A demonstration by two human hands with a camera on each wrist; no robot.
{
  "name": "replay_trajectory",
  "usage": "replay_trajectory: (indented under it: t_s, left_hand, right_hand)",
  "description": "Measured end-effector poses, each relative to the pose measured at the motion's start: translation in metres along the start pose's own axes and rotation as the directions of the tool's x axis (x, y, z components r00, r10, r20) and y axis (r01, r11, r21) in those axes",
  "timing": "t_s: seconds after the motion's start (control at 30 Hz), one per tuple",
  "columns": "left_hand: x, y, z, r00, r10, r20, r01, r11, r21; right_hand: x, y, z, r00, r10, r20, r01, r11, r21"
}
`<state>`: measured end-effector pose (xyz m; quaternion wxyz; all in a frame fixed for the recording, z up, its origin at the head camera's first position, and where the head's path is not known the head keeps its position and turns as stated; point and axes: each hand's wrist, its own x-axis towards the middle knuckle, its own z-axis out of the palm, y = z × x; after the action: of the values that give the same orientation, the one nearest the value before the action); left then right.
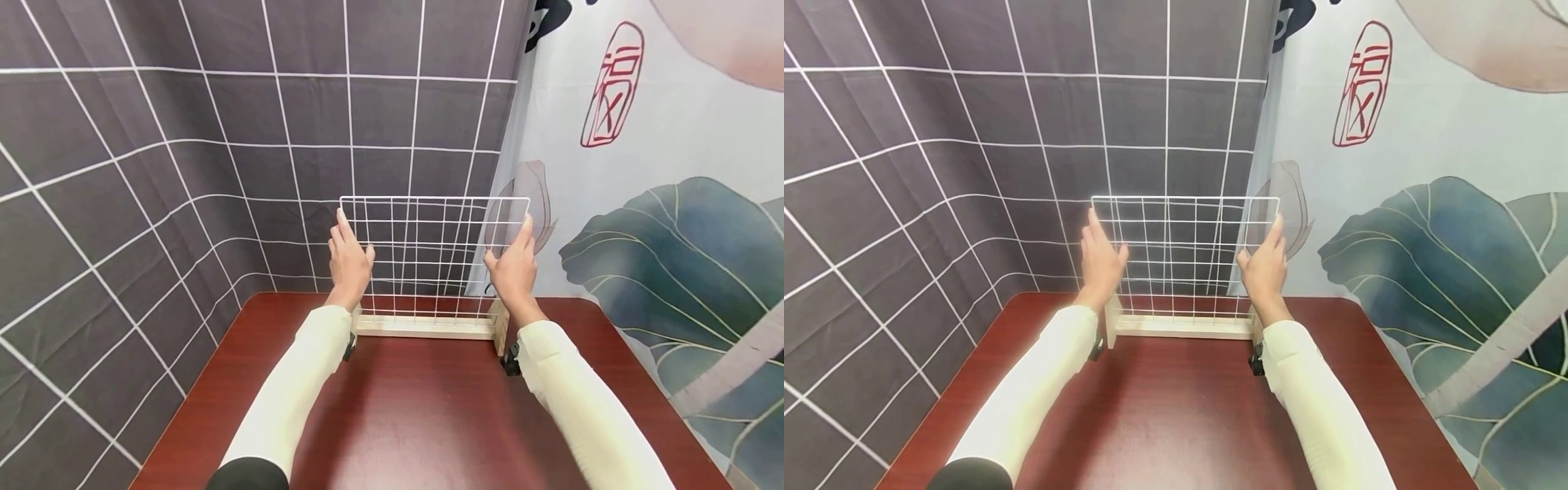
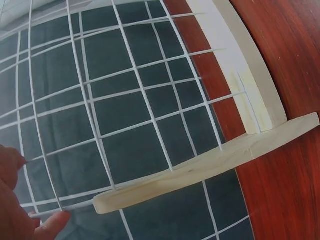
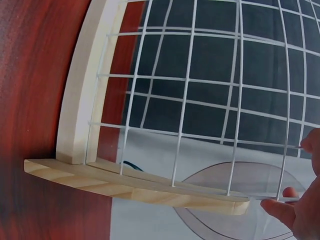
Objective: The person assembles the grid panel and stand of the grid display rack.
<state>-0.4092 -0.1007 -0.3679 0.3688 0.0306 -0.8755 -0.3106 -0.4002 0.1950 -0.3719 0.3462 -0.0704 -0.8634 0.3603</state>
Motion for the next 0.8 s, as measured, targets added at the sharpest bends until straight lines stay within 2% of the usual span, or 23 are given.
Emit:
replay_trajectory:
  t_s: [0.13, 0.27, 0.47, 0.6, 0.7, 0.8]
  left_hand:
    - [0.003, 0.002, 0.001, 1.000, 0.006, -0.001, -0.006, 1.000, 0.005]
    - [0.006, 0.002, 0.000, 0.999, 0.028, 0.037, -0.031, 0.997, 0.074]
    - [0.009, -0.002, -0.010, 0.985, 0.140, 0.100, -0.155, 0.974, 0.164]
    - [0.018, -0.011, -0.019, 0.977, 0.181, 0.116, -0.200, 0.961, 0.190]
    - [0.028, -0.020, -0.029, 0.980, 0.179, 0.091, -0.193, 0.965, 0.179]
    - [0.036, -0.029, -0.039, 0.983, 0.158, 0.092, -0.173, 0.965, 0.195]
  right_hand:
    - [0.007, -0.002, -0.002, 1.000, -0.012, 0.015, 0.012, 1.000, 0.003]
    - [0.017, 0.000, -0.007, 0.996, -0.017, 0.091, 0.016, 1.000, 0.014]
    - [0.024, 0.006, -0.019, 0.980, -0.010, 0.197, 0.010, 1.000, -0.003]
    - [0.028, 0.012, -0.026, 0.974, -0.093, 0.205, 0.091, 0.996, 0.020]
    - [0.034, 0.019, -0.031, 0.963, -0.170, 0.208, 0.166, 0.985, 0.036]
    - [0.040, 0.026, -0.040, 0.951, -0.199, 0.238, 0.197, 0.980, 0.034]
